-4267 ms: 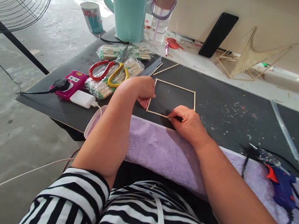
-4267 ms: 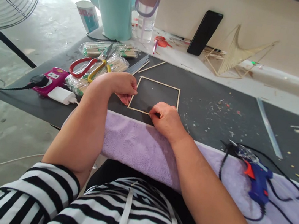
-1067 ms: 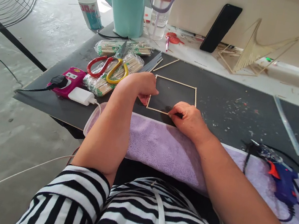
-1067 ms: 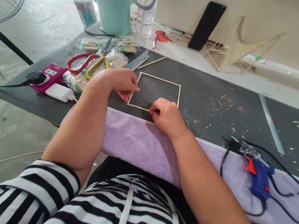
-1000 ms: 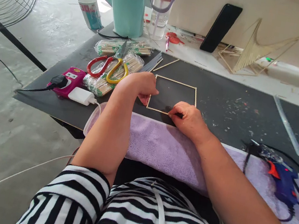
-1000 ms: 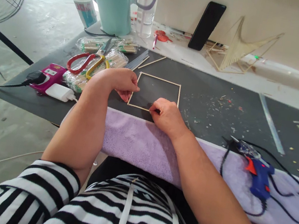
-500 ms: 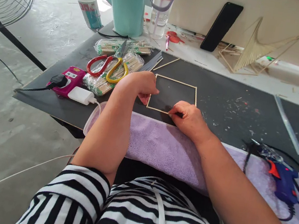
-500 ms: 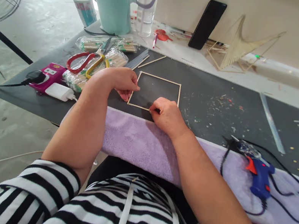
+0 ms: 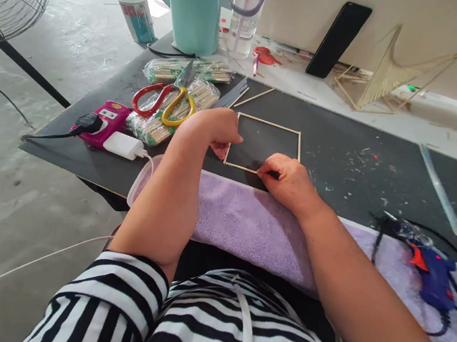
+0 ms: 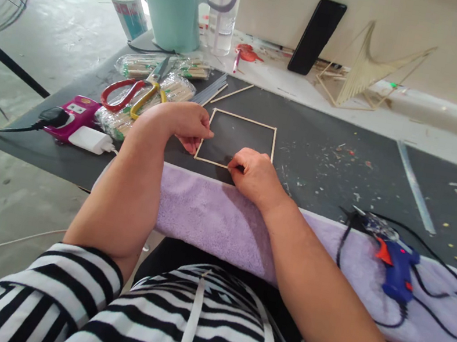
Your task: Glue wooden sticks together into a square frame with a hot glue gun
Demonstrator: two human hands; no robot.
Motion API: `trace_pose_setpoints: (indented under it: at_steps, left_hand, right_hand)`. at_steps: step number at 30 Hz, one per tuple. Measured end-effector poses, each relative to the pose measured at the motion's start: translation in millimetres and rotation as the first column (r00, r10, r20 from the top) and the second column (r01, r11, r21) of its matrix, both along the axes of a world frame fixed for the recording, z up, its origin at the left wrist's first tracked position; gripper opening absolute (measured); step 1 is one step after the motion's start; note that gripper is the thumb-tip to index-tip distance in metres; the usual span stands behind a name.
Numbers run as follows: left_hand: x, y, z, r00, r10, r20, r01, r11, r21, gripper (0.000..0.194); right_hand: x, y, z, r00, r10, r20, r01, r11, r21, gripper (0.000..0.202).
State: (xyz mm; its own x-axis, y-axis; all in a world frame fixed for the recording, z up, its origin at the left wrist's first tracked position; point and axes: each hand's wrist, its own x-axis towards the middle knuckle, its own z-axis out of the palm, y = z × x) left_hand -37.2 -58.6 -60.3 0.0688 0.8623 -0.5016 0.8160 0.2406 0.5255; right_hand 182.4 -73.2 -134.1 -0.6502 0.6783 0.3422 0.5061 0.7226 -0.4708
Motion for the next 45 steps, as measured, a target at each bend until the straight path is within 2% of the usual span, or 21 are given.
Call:
trace_pose_setpoints:
  at_steps: [6,11,14,16,17,20,27,29,31,33,37,40,43,45]
  left_hand:
    - [2.1,-0.8,-1.8,0.969,0.24,0.049,-0.241,0.971,0.003,0.01]
    - [2.5,-0.7,-1.4,0.955,0.263,0.139,-0.261,0.965,-0.034,0.012]
    - [1.2,1.1,-3.7,0.867,0.43,0.253,-0.444,0.896,-0.002,0.016]
    - [-0.3,2.8,-6.1,0.783,0.532,0.322,-0.549,0.835,-0.042,0.021]
    - [-1.1,3.7,-7.3,0.759,0.555,0.34,-0.564,0.822,-0.084,0.021]
    - [-2.4,4.8,-8.8,0.745,0.565,0.355,-0.551,0.821,-0.15,0.018]
    - [3.5,-1.0,0.3,0.738,0.585,0.336,-0.609,0.792,-0.041,0.017]
    - [3.9,-1.5,1.1,0.781,0.543,0.308,-0.555,0.83,-0.056,0.018]
    - [3.8,-1.3,0.9,0.862,0.442,0.247,-0.44,0.895,-0.067,0.016]
    - [4.0,-1.2,0.5,0.922,0.351,0.165,-0.346,0.936,-0.063,0.014]
    - [6.4,-1.2,-0.2,0.928,0.369,0.05,-0.368,0.929,-0.025,0.012]
    - [6.9,0.0,-2.1,0.941,0.335,0.044,-0.334,0.942,-0.023,0.014]
    - [4.9,3.2,-5.6,0.965,0.253,0.072,-0.252,0.967,-0.022,0.018]
    - [2.5,7.0,-9.3,0.967,0.24,0.089,-0.242,0.97,0.007,0.018]
  right_hand:
    - [-0.1,-0.3,0.0,1.0,0.008,-0.01,-0.008,1.0,0.007,0.019]
    - [0.1,-1.1,0.3,1.0,0.007,-0.014,-0.007,1.0,0.004,0.018]
    - [0.0,-1.2,0.5,1.0,0.002,-0.001,-0.002,1.0,-0.002,0.018]
    - [-0.2,-1.2,0.8,1.0,-0.008,0.013,0.008,1.0,-0.008,0.018]
    - [-0.3,-1.1,1.0,1.0,-0.013,0.018,0.013,1.0,-0.01,0.018]
    - [-0.5,-0.9,1.4,1.0,-0.015,0.02,0.016,1.0,-0.016,0.018]
    - [-0.4,-0.3,0.7,1.0,-0.001,0.003,0.001,1.0,-0.015,0.019]
    - [-0.1,0.1,0.2,1.0,0.004,-0.002,-0.004,1.0,-0.016,0.018]
    - [0.2,0.6,-0.2,1.0,0.004,-0.007,-0.004,1.0,-0.013,0.018]
    - [0.3,0.7,-0.5,1.0,0.0,-0.014,0.0,1.0,-0.007,0.018]
    - [-0.6,-1.0,0.7,1.0,0.003,-0.031,-0.004,1.0,-0.021,0.018]
    - [1.0,-1.3,4.2,0.996,-0.003,-0.092,-0.005,0.997,-0.08,0.016]
    - [9.6,4.2,9.7,0.955,-0.159,-0.248,0.12,0.979,-0.167,0.013]
    - [19.5,12.2,13.6,0.86,-0.337,-0.383,0.25,0.933,-0.26,0.014]
